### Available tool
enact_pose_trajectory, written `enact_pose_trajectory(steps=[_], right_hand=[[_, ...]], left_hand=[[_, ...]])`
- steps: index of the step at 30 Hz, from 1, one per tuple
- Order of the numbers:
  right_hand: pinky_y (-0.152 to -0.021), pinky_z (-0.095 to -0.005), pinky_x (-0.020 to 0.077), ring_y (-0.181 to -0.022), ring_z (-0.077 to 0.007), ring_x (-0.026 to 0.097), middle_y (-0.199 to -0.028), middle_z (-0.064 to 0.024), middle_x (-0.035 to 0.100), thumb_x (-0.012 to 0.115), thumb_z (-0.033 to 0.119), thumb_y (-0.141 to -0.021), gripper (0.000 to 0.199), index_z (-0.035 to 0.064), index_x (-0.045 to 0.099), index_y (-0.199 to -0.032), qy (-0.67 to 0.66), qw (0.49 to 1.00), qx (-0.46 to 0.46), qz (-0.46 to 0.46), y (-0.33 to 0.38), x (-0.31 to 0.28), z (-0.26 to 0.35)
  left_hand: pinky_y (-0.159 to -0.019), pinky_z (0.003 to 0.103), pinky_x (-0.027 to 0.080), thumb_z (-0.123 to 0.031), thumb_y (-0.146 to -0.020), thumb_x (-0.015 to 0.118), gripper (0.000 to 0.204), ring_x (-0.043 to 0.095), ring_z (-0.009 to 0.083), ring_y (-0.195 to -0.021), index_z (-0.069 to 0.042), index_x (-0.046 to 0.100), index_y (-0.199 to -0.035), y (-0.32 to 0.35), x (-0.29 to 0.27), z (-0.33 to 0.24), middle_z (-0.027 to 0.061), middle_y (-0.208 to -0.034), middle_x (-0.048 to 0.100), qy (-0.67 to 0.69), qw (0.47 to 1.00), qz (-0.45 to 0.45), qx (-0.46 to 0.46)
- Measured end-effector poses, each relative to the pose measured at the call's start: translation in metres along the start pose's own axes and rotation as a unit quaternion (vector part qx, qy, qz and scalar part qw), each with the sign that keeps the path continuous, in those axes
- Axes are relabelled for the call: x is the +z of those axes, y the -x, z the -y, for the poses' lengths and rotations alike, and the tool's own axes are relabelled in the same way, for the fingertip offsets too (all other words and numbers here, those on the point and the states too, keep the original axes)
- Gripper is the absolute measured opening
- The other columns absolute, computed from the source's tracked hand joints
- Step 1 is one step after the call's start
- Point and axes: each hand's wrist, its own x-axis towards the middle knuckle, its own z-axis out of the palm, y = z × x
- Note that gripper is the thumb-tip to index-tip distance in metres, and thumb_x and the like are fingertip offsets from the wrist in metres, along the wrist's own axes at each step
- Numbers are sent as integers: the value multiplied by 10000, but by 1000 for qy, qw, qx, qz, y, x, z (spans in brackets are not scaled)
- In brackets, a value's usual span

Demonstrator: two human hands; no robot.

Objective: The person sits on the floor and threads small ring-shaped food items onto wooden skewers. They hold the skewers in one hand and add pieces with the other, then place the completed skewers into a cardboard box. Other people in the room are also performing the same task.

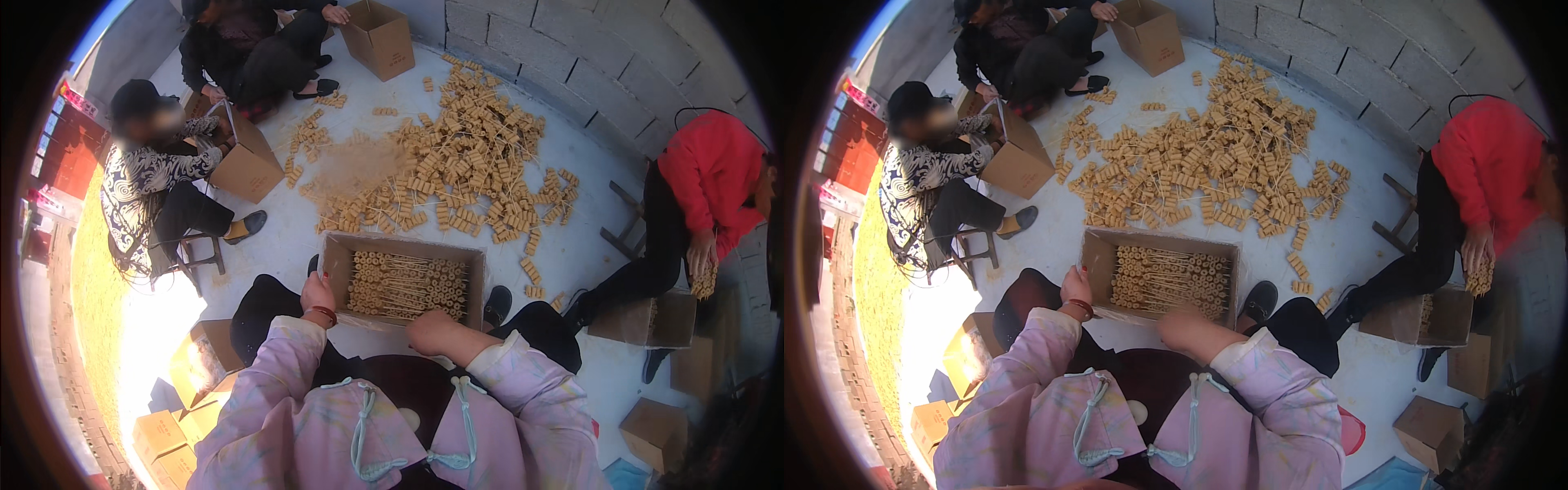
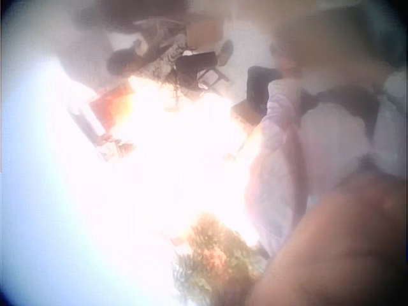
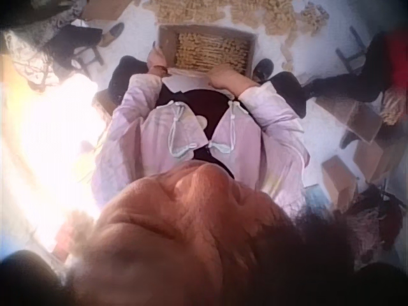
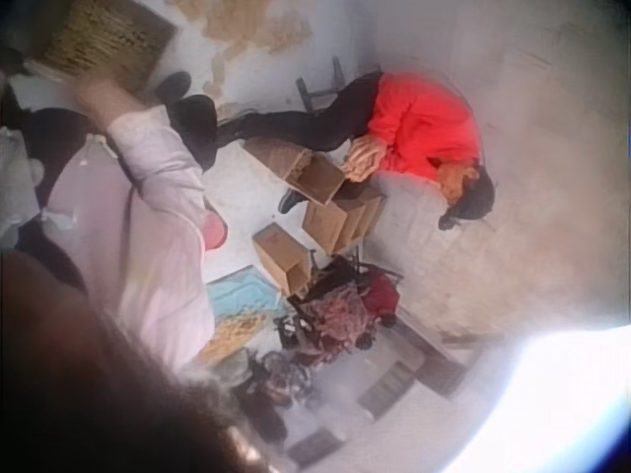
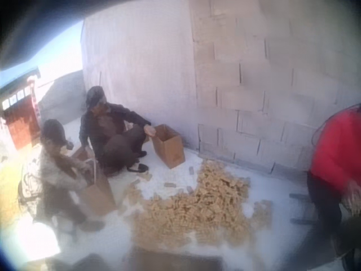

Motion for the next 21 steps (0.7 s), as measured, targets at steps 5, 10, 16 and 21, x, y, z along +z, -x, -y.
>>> enact_pose_trajectory(steps=[5, 10, 16, 21], right_hand=[[-695, -415, 539, -855, -290, 682, -895, -118, 714, 575, 126, -769, 191, 89, 747, -843, -2, 1000, -3, -11, -2, 3, -4], [-706, -406, 539, -874, -273, 682, -931, -99, 715, 580, 128, -790, 194, 85, 743, -886, -9, 1000, 2, 3, -6, 7, -6], [-728, -409, 537, -883, -287, 679, -922, -116, 713, 571, 160, -782, 212, 68, 738, -877, -20, 1000, -2, 22, -12, 8, -10], [-742, -398, 539, -928, -276, 677, -993, -115, 709, 599, 138, -772, 223, 72, 742, -930, -38, 999, 5, 34, -11, 3, -10]], left_hand=[[-806, 476, 473, -294, -964, 502, 326, 595, 418, -951, 4, 570, -1078, -9, 14, 12, 233, -1000, 629, 34, 999, -3, 8], [-867, 454, 462, -312, -974, 486, 429, 585, 416, -1028, 36, 532, -1220, -14, 22, 24, 255, -1104, 620, 42, 999, 11, 10], [-803, 441, 466, -304, -989, 453, 384, 605, 422, -920, 50, 544, -1107, -19, 24, 28, 263, -1011, 634, 118, 992, 50, 21], [-796, 434, 469, -333, -983, 468, 410, 611, 423, -899, 53, 545, -1100, -17, 21, 26, 263, -1000, 637, 126, 990, 61, 22]])
